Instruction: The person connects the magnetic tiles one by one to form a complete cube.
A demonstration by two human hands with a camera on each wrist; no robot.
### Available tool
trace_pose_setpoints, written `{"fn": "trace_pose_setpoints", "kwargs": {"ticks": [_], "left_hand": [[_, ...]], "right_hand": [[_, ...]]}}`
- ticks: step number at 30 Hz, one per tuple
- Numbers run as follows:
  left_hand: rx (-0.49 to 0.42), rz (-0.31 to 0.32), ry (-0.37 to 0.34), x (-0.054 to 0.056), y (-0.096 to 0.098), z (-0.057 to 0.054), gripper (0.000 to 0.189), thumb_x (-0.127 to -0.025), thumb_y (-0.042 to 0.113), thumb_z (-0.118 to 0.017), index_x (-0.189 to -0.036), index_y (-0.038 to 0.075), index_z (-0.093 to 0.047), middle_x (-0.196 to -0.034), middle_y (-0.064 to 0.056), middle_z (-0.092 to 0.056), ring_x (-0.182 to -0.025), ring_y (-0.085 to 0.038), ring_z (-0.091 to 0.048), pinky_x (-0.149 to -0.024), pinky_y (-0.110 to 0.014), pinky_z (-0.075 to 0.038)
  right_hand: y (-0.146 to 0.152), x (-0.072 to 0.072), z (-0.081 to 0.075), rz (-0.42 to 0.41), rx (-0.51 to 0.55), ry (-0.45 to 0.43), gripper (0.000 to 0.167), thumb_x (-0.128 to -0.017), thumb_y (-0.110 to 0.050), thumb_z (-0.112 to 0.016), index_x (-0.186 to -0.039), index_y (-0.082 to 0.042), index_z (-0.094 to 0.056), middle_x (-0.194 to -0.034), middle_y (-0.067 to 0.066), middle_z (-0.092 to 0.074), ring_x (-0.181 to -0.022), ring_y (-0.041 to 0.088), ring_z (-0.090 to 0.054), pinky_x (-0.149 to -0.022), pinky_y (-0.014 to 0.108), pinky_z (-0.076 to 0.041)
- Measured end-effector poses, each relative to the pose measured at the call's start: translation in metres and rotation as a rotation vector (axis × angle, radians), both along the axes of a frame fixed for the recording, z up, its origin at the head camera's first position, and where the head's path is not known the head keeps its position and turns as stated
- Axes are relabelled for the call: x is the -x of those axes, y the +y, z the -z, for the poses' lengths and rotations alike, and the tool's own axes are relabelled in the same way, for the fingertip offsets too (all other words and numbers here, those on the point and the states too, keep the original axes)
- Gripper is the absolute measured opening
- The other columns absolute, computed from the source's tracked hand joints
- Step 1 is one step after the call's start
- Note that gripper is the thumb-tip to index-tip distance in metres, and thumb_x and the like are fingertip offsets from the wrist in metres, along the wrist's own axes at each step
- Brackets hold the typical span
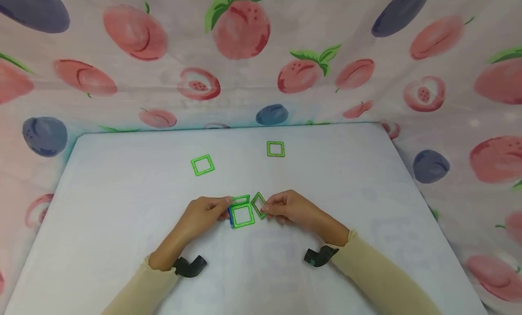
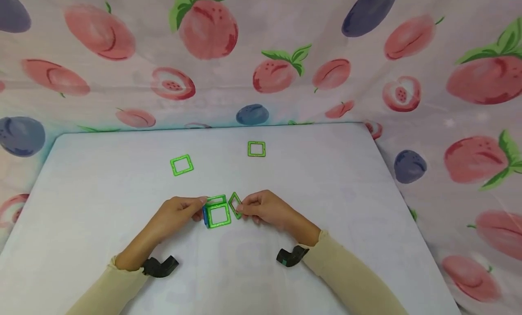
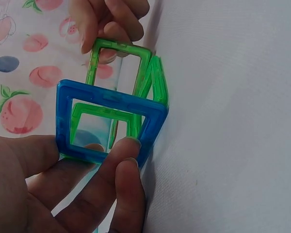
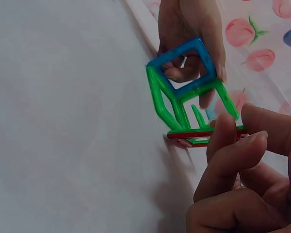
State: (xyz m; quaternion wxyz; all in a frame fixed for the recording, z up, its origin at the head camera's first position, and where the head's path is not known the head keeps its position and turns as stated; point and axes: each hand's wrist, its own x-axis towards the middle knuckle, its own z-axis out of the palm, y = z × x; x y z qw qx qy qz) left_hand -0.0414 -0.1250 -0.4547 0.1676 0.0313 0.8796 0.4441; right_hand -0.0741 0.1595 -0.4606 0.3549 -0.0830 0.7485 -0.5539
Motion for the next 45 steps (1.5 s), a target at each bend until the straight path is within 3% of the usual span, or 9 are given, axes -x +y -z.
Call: {"fn": "trace_pose_setpoints", "kwargs": {"ticks": [10, 18, 22, 28, 34, 40, 45], "left_hand": [[-0.011, 0.001, 0.004, 0.001, -0.001, 0.003, 0.043, -0.105, 0.045, -0.055, -0.078, 0.018, -0.076, -0.079, 0.003, -0.072, -0.082, -0.012, -0.061, -0.080, -0.032, -0.046], [-0.021, 0.026, 0.015, 0.002, -0.003, 0.002, 0.042, -0.105, 0.043, -0.055, -0.078, 0.018, -0.075, -0.078, 0.003, -0.070, -0.082, -0.014, -0.059, -0.080, -0.032, -0.045], [-0.019, 0.018, 0.010, 0.002, -0.003, 0.001, 0.042, -0.105, 0.043, -0.055, -0.080, 0.018, -0.076, -0.079, 0.002, -0.070, -0.082, -0.014, -0.059, -0.079, -0.032, -0.044], [-0.020, 0.018, 0.003, 0.002, -0.004, 0.001, 0.041, -0.105, 0.044, -0.055, -0.081, 0.018, -0.077, -0.079, 0.002, -0.070, -0.082, -0.014, -0.059, -0.079, -0.032, -0.044], [-0.047, 0.033, -0.004, 0.003, -0.004, 0.001, 0.035, -0.105, 0.044, -0.055, -0.110, 0.020, -0.080, -0.081, 0.003, -0.073, -0.082, -0.012, -0.062, -0.083, -0.033, -0.046], [-0.048, 0.038, -0.024, 0.003, -0.007, 0.000, 0.038, -0.103, 0.047, -0.057, -0.102, 0.018, -0.081, -0.082, 0.003, -0.073, -0.084, -0.013, -0.063, -0.086, -0.034, -0.045], [-0.053, 0.050, -0.030, 0.002, -0.007, 0.000, 0.038, -0.103, 0.046, -0.056, -0.105, 0.018, -0.081, -0.083, 0.002, -0.073, -0.085, -0.013, -0.062, -0.086, -0.034, -0.045]], "right_hand": [[-0.017, -0.010, 0.000, -0.064, -0.033, 0.135, 0.026, -0.097, -0.029, -0.071, -0.095, -0.003, -0.075, -0.065, 0.004, -0.057, -0.057, 0.012, -0.045, -0.054, 0.022, -0.034], [-0.031, -0.016, -0.008, -0.078, -0.145, 0.346, 0.025, -0.097, -0.030, -0.070, -0.085, -0.009, -0.074, -0.065, 0.006, -0.060, -0.055, 0.009, -0.046, -0.053, 0.022, -0.035], [-0.035, -0.017, -0.009, -0.081, -0.147, 0.364, 0.025, -0.096, -0.031, -0.071, -0.087, -0.009, -0.074, -0.070, 0.006, -0.065, -0.057, 0.009, -0.047, -0.053, 0.022, -0.036], [-0.032, -0.014, -0.004, -0.079, -0.178, 0.404, 0.023, -0.091, -0.035, -0.077, -0.103, -0.016, -0.072, -0.081, -0.003, -0.067, -0.065, 0.009, -0.053, -0.060, 0.022, -0.043], [-0.022, -0.007, -0.004, -0.049, -0.146, 0.488, 0.061, -0.082, -0.033, -0.088, -0.135, -0.026, -0.059, -0.091, -0.004, -0.063, -0.060, 0.015, -0.056, -0.059, 0.025, -0.045], [-0.023, 0.000, -0.004, -0.104, -0.127, 0.586, 0.054, -0.084, -0.031, -0.085, -0.134, -0.025, -0.066, -0.091, -0.007, -0.064, -0.057, 0.011, -0.051, -0.058, 0.022, -0.043], [-0.024, 0.002, -0.003, -0.132, -0.116, 0.577, 0.058, -0.085, -0.027, -0.084, -0.139, -0.024, -0.064, -0.093, -0.007, -0.064, -0.059, 0.010, -0.051, -0.058, 0.021, -0.044]]}}
